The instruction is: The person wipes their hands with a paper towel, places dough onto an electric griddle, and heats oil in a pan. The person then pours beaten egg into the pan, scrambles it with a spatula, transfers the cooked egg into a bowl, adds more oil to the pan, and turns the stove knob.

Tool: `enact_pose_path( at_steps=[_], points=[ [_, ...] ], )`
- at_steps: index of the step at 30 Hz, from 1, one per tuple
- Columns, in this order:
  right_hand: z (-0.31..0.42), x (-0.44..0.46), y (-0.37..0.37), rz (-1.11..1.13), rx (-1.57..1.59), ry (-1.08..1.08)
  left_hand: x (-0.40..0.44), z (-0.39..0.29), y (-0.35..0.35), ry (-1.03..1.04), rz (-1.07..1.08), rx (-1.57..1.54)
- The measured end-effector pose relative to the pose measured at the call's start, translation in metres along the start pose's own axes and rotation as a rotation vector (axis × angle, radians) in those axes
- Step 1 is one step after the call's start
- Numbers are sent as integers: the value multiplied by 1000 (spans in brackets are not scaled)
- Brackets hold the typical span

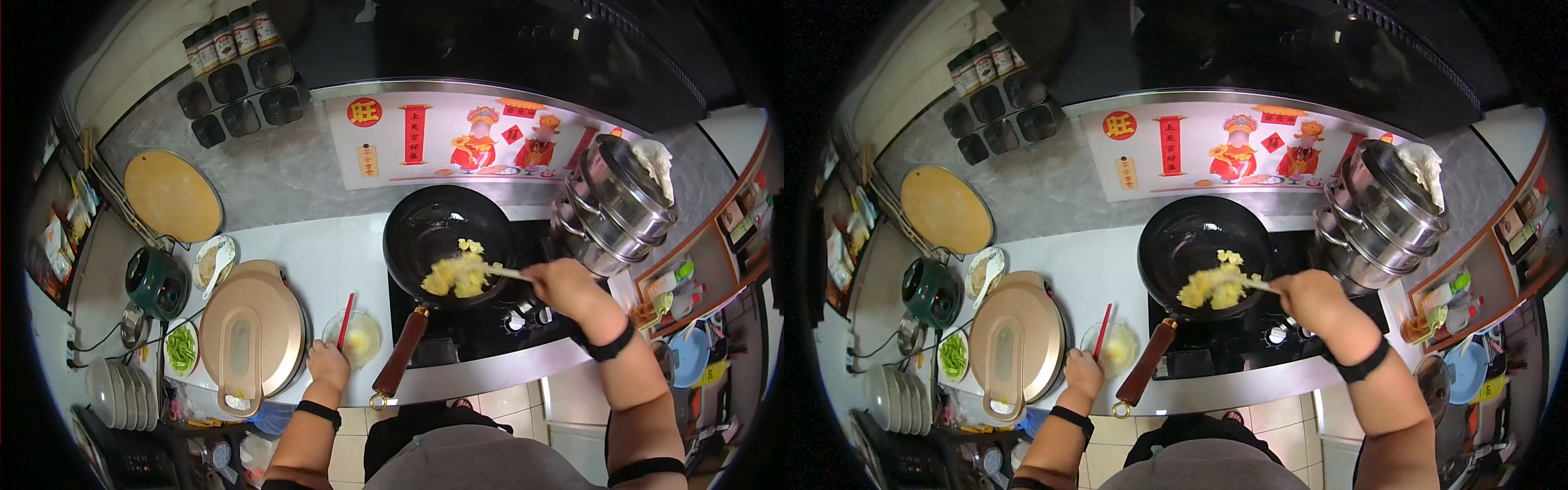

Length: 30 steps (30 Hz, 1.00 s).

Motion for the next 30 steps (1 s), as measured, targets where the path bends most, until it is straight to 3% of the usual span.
enact_pose_path(
  at_steps=[5,10,12,14,16,17,19,22,25,30],
  points=[
    [-4,31,16,-87,-133,85,-1,10,8,-4,-55,-86],
    [-11,26,-41,131,-348,14,-14,15,-15,-51,-46,-351],
    [-14,25,-46,180,-277,-75,-25,25,-15,191,-247,-614],
    [-12,37,-21,219,-306,-75,-29,33,-2,97,-168,-794],
    [-18,52,13,55,-167,56,-38,18,-32,-192,157,-1107],
    [-21,59,25,52,-167,50,-41,11,-50,-195,151,-1109],
    [-28,71,43,-107,-5,211,-49,1,-73,-351,387,-1378],
    [-16,85,61,-112,108,309,-53,-8,-80,-353,413,-1486],
    [4,78,72,-28,161,66,-57,-10,-82,-446,493,-1560],
    [6,35,-5,129,92,-145,-68,-5,-82,-480,555,-1564]
  ],
)
Point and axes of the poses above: each hand's wrist, its own x-axis towards the middle knuckle, its own y-axis out of the palm, z = x × y, the point moved 2 cm from there along x, towards the middle knuckle, and after that the axes turned 9 degrees about -z, right-handed, at the moved point
